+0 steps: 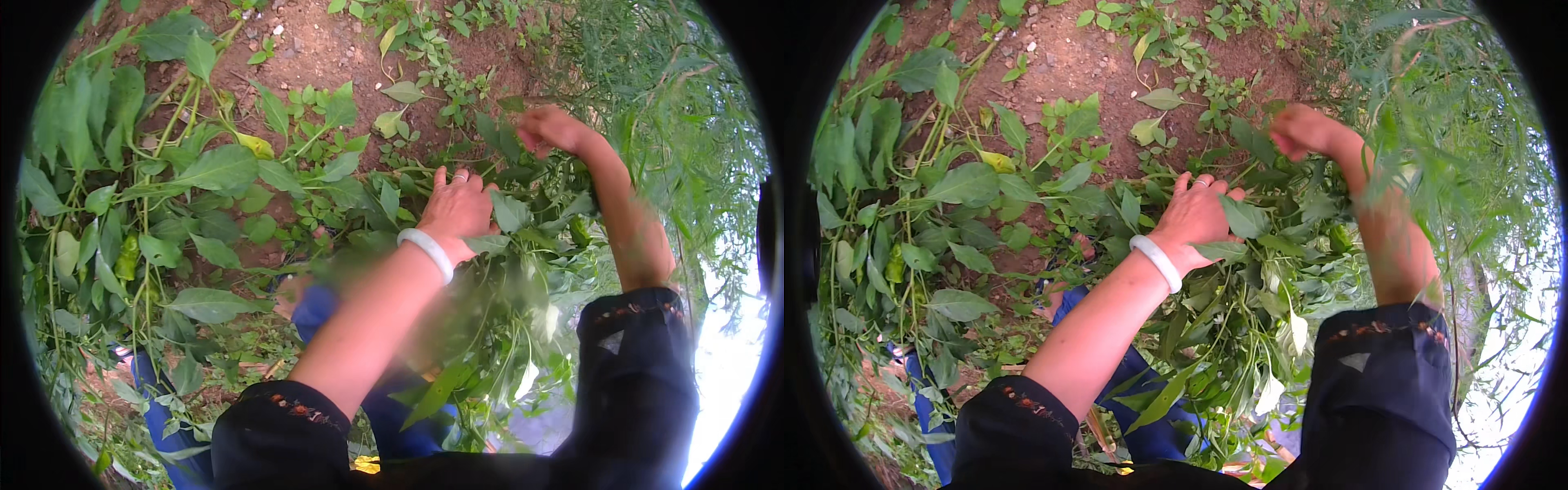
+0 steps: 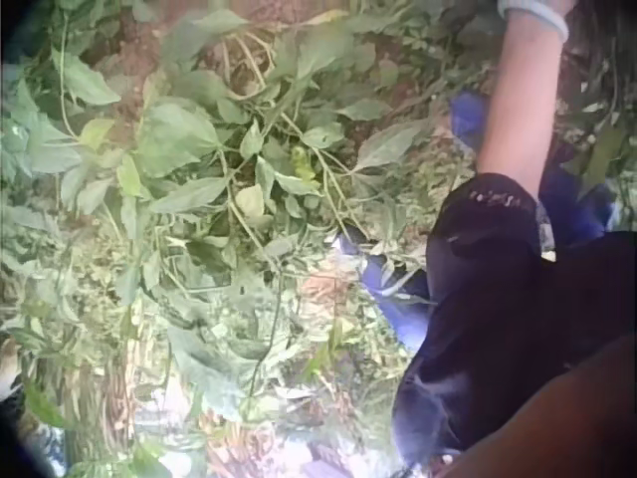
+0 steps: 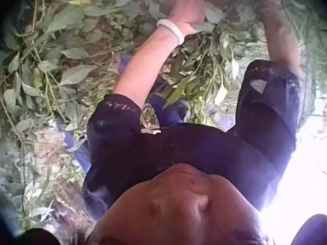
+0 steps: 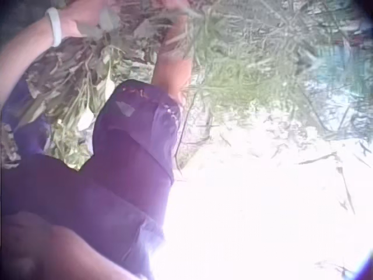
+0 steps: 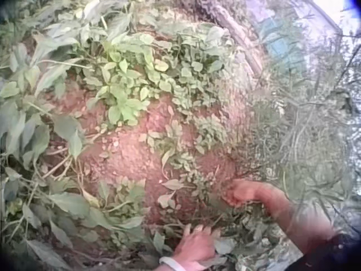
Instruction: The person harvests peppers by hand, pulling individual peppers from the plants and carrying them in one hand.
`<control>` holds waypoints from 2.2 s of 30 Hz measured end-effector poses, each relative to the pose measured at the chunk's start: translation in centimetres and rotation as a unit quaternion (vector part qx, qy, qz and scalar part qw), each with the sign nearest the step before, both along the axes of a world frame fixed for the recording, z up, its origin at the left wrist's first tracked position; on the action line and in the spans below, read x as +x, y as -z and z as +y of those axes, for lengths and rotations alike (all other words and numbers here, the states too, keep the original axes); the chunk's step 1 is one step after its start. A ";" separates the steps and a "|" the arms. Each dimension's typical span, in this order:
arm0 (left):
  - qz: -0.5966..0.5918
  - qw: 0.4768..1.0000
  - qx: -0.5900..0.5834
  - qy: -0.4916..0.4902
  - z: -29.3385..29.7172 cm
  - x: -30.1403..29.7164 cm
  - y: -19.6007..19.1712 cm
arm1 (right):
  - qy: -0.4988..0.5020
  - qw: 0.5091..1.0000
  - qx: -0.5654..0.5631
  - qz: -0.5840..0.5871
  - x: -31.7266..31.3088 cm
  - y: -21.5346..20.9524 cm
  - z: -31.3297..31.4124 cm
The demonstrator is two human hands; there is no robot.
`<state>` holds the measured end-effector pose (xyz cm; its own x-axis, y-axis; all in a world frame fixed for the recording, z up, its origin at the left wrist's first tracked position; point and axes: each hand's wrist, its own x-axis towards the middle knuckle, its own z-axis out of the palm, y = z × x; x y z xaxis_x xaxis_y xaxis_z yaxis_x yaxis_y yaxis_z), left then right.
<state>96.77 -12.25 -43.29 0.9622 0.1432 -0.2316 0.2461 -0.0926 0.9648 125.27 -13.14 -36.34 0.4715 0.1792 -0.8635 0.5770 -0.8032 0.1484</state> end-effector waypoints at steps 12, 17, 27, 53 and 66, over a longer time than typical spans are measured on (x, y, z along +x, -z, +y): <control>0.002 1.000 -0.005 0.029 0.1 1.3 -0.7 | 0.207 0.937 0.218 -0.177 5.2 -3.4 -4.6; 0.012 1.000 -0.001 0.020 0.2 1.1 -0.1 | 0.145 0.988 -0.008 -0.052 4.2 -1.4 -6.4; 0.014 0.999 -0.020 0.041 0.3 0.9 -0.6 | -0.244 0.942 -0.131 0.191 1.3 0.6 -6.8; -0.017 1.000 0.011 0.006 -0.4 0.6 0.3 | -0.255 0.966 0.036 -0.003 1.0 0.8 -8.8; -0.016 1.000 0.018 -0.018 -0.3 0.7 0.6 | 0.089 0.943 0.173 -0.270 -4.4 -4.0 -3.9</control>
<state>97.42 -12.54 -43.84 0.9632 0.1857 -0.1941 0.2180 -0.1181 0.9688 120.89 -17.05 -32.38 0.8746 0.2839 -0.3929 0.3449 -0.9341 0.0928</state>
